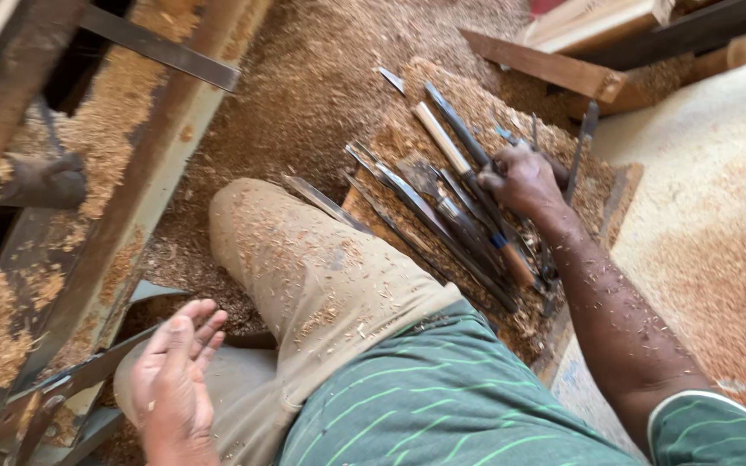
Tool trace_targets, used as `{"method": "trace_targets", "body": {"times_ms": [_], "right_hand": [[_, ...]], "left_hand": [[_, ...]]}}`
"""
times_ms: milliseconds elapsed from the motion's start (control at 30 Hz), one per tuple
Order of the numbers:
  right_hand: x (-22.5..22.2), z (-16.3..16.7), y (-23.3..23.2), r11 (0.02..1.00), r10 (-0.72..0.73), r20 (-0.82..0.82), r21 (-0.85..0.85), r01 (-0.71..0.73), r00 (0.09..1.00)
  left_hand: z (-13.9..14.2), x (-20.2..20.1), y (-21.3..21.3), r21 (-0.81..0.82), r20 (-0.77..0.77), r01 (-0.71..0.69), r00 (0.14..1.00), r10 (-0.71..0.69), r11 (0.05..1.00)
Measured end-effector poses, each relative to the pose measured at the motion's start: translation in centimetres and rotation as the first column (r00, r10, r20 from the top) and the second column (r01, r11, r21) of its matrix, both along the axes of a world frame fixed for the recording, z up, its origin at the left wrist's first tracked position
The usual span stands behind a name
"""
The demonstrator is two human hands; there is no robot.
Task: The person shapes a rotating wood piece on a lathe using a metal chisel and gouge. They use calipers to measure the diameter and continue carving to refine the shape of the spindle.
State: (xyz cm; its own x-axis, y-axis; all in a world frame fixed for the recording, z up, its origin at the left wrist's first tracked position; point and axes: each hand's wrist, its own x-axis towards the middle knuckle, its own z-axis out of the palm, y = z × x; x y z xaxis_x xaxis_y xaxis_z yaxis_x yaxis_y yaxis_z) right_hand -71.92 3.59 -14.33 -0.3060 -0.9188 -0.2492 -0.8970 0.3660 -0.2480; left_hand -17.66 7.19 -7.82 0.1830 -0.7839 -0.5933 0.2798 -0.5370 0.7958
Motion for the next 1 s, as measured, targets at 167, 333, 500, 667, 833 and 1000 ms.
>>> {"method": "trace_targets", "body": {"times_ms": [167,333,500,667,833,1000], "right_hand": [[-1.4,-1.9,-0.7,0.996,0.091,0.063,-0.012,-0.090,0.994],[-0.2,-0.8,-2.6,0.984,-0.178,0.586,0.089,0.156,0.791],[12.1,2.5,-6.0,0.947,-0.307,0.892,0.251,0.202,0.331],[26.2,10.4,-7.9,0.945,-0.177,0.944,0.243,-0.221,0.280],[33.9,16.5,-9.2,0.912,-0.118,0.986,0.155,-0.380,0.119],[38.0,18.2,-11.5,0.937,-0.103,0.963,0.179,-0.300,0.250]], "left_hand": [[-2.3,-0.6,-0.4,-0.039,-0.040,0.011,0.999,-0.012,0.999],[-1.7,-2.7,-4.1,-0.151,0.086,0.089,0.993,-0.077,0.985],[1.2,-6.5,-11.8,-0.154,0.070,0.290,0.957,-0.282,0.944],[3.3,-8.0,-18.6,-0.334,-0.582,-0.176,0.812,-0.055,0.926],[3.8,-2.8,-22.4,-0.275,-0.508,-0.452,0.818,0.270,0.849],[2.9,1.0,-26.0,-0.172,-0.668,-0.495,0.694,0.269,0.852]]}}
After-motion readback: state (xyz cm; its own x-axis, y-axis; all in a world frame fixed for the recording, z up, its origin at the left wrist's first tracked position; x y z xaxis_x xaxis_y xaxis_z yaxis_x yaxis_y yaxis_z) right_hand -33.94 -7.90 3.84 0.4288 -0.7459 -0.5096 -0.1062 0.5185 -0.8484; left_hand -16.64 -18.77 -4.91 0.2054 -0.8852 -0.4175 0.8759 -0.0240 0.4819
